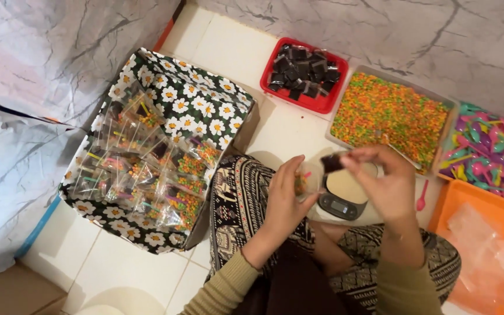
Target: Manually filling small plastic bags with colorful candies, weighing them on a digital scale for consistency, and organizing them into a larger container.
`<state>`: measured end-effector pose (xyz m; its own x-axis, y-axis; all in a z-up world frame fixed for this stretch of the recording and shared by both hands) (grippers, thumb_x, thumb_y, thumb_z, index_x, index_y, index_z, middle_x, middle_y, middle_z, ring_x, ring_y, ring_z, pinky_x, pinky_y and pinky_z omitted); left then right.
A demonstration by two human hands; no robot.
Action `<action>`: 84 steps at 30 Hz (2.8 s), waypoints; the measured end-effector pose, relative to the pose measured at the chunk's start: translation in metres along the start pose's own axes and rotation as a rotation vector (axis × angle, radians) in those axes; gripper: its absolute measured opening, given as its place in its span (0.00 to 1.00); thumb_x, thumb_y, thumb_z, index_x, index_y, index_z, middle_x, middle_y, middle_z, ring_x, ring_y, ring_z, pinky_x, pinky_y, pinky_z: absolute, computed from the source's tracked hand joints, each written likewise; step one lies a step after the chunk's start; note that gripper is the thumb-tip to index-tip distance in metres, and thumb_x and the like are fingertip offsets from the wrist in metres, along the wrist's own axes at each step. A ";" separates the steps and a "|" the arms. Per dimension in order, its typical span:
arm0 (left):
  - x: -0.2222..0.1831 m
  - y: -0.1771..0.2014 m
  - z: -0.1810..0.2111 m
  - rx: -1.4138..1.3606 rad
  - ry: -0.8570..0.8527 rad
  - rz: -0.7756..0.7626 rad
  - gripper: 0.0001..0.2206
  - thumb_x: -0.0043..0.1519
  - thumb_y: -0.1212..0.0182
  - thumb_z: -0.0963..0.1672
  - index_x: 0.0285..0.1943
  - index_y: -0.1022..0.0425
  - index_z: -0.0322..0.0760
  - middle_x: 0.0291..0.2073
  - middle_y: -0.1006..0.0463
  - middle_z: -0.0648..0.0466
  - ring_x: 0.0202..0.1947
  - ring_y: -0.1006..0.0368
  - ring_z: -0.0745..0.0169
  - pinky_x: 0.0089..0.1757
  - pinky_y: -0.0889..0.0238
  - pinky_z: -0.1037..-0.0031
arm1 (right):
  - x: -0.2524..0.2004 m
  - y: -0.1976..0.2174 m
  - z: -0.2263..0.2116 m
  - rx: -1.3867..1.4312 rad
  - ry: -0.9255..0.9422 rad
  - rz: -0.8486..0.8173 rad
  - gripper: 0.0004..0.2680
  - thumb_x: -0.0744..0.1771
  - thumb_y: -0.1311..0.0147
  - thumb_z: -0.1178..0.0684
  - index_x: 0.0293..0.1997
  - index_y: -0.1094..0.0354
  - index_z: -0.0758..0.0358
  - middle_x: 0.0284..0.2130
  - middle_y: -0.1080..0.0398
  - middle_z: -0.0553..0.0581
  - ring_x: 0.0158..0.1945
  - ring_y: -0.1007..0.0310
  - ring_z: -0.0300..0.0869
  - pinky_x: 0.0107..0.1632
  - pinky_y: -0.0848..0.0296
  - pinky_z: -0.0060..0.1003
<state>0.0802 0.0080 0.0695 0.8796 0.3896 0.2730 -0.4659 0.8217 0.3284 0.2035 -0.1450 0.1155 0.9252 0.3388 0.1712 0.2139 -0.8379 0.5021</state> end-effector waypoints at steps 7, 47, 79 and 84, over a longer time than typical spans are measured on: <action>-0.034 -0.003 0.038 0.103 -0.104 -0.013 0.35 0.56 0.28 0.39 0.72 0.42 0.32 0.58 0.32 0.42 0.60 0.33 0.39 0.60 0.46 0.46 | -0.073 0.006 -0.059 -0.329 0.322 0.040 0.05 0.64 0.30 0.57 0.34 0.24 0.55 0.27 0.22 0.48 0.46 0.21 0.45 0.69 0.44 0.57; -0.117 0.008 0.087 -0.688 0.044 -0.344 0.06 0.67 0.41 0.43 0.48 0.27 0.36 0.39 0.19 0.51 0.37 0.21 0.65 0.41 0.24 0.76 | -0.209 0.065 -0.090 -0.069 0.193 -0.137 0.05 0.63 0.39 0.64 0.40 0.26 0.69 0.55 0.33 0.63 0.57 0.30 0.48 0.59 0.31 0.40; -0.123 0.002 0.120 -0.704 0.071 0.007 0.05 0.62 0.33 0.39 0.44 0.17 0.32 0.35 0.14 0.47 0.42 0.19 0.62 0.47 0.28 0.69 | -0.207 0.072 -0.070 0.138 0.262 0.091 0.04 0.65 0.38 0.66 0.41 0.23 0.67 0.32 0.25 0.60 0.36 0.24 0.44 0.45 0.24 0.39; -0.124 0.001 0.118 -0.669 0.043 -0.006 0.04 0.62 0.34 0.38 0.44 0.17 0.33 0.34 0.14 0.47 0.39 0.19 0.60 0.47 0.28 0.68 | -0.208 0.073 -0.073 0.144 0.275 0.095 0.04 0.65 0.38 0.66 0.41 0.22 0.67 0.31 0.27 0.59 0.36 0.25 0.43 0.44 0.25 0.38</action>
<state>-0.0410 -0.0884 0.1428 0.8913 0.3895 0.2321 -0.3133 0.8991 -0.3058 0.0037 -0.2456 0.1789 0.8281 0.3427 0.4436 0.1914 -0.9166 0.3509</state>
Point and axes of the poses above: each hand's wrist, its own x-axis towards the middle knuckle, its own y-axis out of the back of the hand, z = x × y, the point moved 5 cm from there along x, towards the middle knuckle
